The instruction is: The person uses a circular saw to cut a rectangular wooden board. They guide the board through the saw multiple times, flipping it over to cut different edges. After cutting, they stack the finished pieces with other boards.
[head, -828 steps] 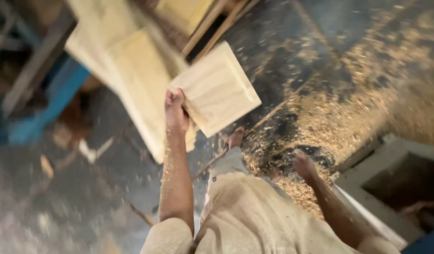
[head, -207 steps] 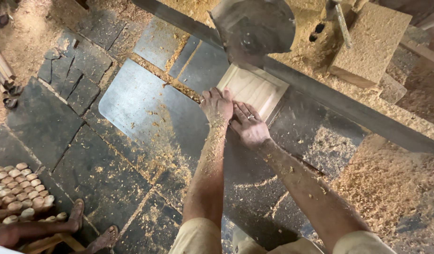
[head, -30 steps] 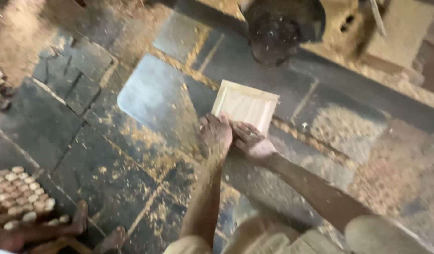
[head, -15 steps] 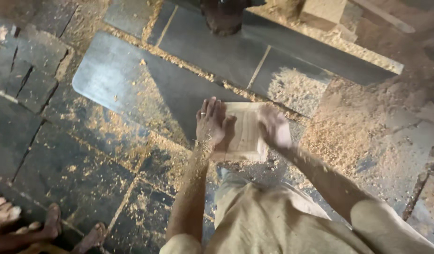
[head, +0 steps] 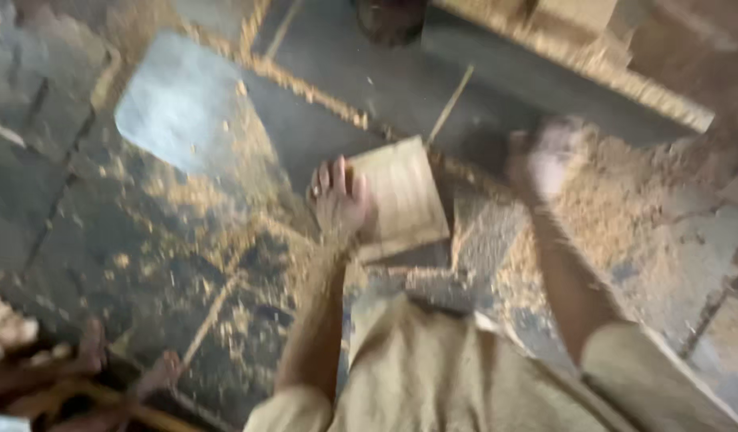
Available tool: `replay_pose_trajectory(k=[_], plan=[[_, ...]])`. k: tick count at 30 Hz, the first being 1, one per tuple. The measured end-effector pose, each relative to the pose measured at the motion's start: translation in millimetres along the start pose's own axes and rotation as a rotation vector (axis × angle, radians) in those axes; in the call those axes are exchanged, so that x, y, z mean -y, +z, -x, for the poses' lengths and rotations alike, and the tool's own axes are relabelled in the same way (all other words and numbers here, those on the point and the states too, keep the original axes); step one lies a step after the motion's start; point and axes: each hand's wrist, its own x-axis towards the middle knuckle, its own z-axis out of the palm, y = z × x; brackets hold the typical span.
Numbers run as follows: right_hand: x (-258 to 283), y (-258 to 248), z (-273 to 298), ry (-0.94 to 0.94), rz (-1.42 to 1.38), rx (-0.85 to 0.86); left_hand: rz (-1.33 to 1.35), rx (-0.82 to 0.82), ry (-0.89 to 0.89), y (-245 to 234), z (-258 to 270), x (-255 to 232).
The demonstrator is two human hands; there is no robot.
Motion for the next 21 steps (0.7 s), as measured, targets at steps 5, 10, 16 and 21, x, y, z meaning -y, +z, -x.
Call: replay_pose_trajectory(k=[5, 10, 16, 21], plan=[[-98.9, -38.0, 87.2, 0.213, -0.282, -0.09, -0.282, 0.067, 0.148, 47.5, 27.4, -11.2], [-31.8, -49.9, 137.9, -0.482, -0.421, -0.059, 0.173, -0.001, -0.08, 65.8, 53.1, -69.0], [66.0, -52.0, 162.9, -0.921, -0.47, -0.037, 0.358, 0.063, 0.134, 32.3, 47.3, -55.5], [117.2, -56.8, 171.8, -0.739, -0.357, 0.098, 0.38, 0.118, 0.203, 19.3, 34.2, -51.6]])
